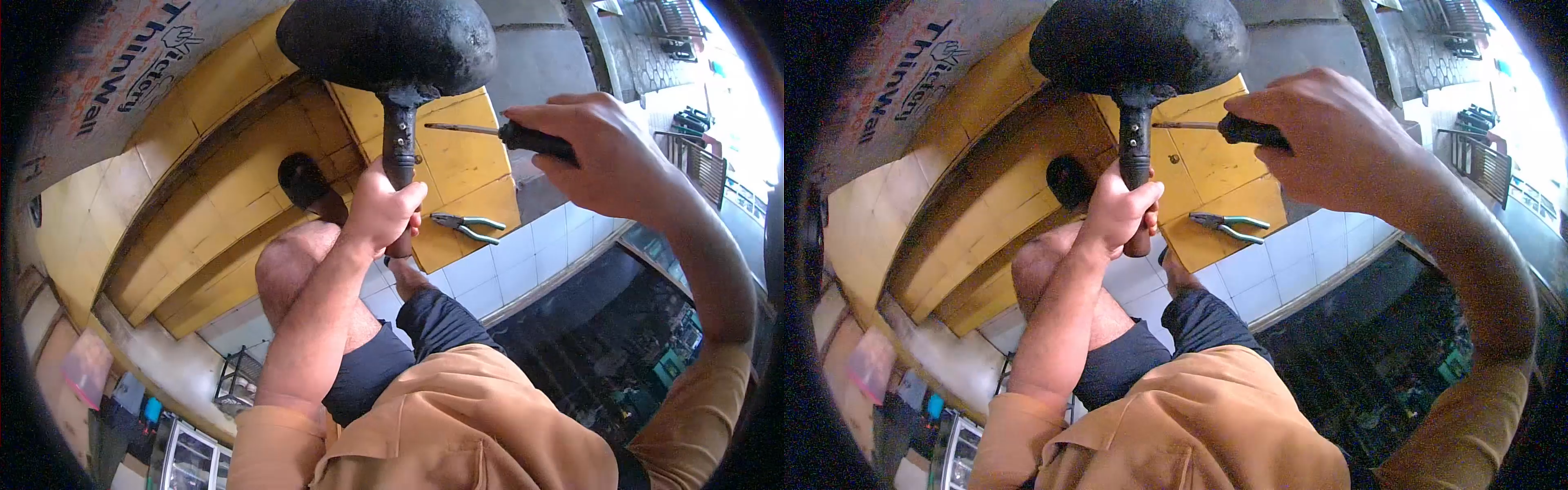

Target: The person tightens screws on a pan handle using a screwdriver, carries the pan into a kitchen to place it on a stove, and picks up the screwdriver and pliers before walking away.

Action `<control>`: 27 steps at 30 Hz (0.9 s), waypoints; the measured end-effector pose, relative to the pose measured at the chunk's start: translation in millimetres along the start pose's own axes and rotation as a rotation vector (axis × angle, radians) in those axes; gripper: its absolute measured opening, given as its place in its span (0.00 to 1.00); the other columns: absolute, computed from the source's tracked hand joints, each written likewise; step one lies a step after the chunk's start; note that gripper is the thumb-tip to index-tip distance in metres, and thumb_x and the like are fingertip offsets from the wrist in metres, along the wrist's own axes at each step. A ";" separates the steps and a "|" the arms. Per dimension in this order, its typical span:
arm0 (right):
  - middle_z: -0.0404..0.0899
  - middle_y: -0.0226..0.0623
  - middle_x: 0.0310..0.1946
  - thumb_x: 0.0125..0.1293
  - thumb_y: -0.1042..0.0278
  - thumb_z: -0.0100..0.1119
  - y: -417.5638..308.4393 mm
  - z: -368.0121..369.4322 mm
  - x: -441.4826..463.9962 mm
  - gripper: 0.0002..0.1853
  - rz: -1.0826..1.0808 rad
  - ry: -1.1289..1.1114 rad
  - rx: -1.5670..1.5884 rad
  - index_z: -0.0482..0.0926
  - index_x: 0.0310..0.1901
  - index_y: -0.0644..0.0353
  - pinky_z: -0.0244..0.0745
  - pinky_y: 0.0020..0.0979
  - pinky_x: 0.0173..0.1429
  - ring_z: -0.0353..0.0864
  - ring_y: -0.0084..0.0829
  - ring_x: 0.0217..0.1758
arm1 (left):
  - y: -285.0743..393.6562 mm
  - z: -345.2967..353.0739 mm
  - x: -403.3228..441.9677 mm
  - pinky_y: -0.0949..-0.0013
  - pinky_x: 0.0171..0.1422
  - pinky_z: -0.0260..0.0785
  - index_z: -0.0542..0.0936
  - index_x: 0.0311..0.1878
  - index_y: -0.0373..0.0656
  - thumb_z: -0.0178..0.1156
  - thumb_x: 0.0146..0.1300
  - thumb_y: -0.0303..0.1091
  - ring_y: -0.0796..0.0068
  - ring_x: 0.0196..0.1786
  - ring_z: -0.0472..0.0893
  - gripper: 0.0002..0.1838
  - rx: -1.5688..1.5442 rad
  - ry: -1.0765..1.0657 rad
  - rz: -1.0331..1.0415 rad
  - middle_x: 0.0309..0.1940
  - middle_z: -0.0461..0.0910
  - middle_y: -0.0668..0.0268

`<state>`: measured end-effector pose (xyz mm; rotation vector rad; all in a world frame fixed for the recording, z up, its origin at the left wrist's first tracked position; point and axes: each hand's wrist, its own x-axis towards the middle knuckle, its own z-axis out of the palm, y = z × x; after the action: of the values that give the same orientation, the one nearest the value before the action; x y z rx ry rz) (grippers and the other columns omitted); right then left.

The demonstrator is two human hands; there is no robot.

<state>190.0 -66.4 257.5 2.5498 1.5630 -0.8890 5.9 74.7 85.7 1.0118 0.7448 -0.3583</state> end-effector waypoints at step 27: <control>0.83 0.44 0.32 0.56 0.78 0.68 -3.3 27.9 -1.9 0.18 -0.185 0.215 0.115 0.84 0.51 0.63 0.81 0.32 0.32 0.86 0.34 0.30 | -3.9 2.6 1.4 0.70 0.20 0.69 0.68 0.46 0.43 0.61 0.62 0.27 0.79 0.17 0.72 0.13 -0.038 -0.021 -0.002 0.23 0.72 0.68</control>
<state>174.0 -74.8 236.0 2.6928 1.8861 -0.7609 5.6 70.7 83.1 0.9700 0.7316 -0.3549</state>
